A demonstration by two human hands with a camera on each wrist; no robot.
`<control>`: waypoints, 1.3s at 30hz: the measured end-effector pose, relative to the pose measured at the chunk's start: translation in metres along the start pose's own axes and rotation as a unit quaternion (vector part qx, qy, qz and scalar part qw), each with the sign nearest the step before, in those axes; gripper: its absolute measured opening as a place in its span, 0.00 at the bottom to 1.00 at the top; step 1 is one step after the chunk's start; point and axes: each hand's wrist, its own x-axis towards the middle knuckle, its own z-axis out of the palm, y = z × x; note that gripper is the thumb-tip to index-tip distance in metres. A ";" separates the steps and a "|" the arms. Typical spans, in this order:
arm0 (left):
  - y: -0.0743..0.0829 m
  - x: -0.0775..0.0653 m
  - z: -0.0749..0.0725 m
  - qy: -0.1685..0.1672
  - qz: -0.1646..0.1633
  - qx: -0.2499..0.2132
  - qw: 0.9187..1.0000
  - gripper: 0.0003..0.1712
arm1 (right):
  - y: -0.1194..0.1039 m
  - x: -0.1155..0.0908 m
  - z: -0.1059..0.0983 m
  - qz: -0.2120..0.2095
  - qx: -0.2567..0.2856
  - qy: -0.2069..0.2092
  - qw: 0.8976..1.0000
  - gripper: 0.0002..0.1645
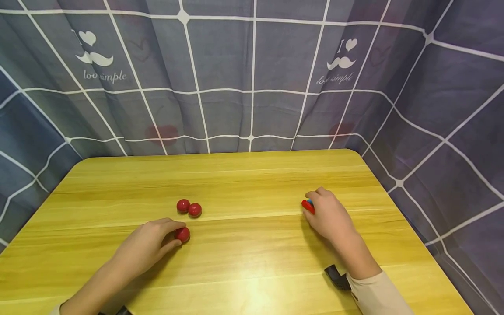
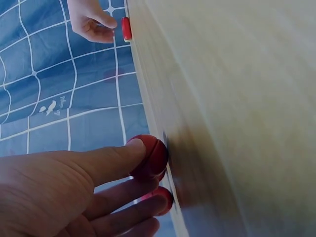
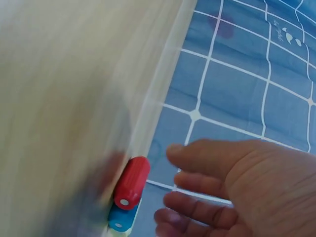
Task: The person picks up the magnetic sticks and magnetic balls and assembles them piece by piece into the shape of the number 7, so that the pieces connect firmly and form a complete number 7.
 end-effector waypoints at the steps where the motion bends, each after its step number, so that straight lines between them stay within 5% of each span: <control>1: 0.000 0.000 0.000 -0.001 -0.001 0.000 1.000 0.18 | 0.001 0.000 0.000 0.008 -0.003 -0.006 1.000 0.21; 8: 0.003 0.001 -0.001 -0.011 -0.006 0.002 1.000 0.17 | 0.003 -0.001 0.003 0.054 -0.021 -0.048 0.997 0.10; 39: 0.004 -0.002 -0.001 -0.011 -0.007 -0.009 1.000 0.17 | -0.002 -0.004 0.008 0.080 -0.002 -0.063 0.995 0.14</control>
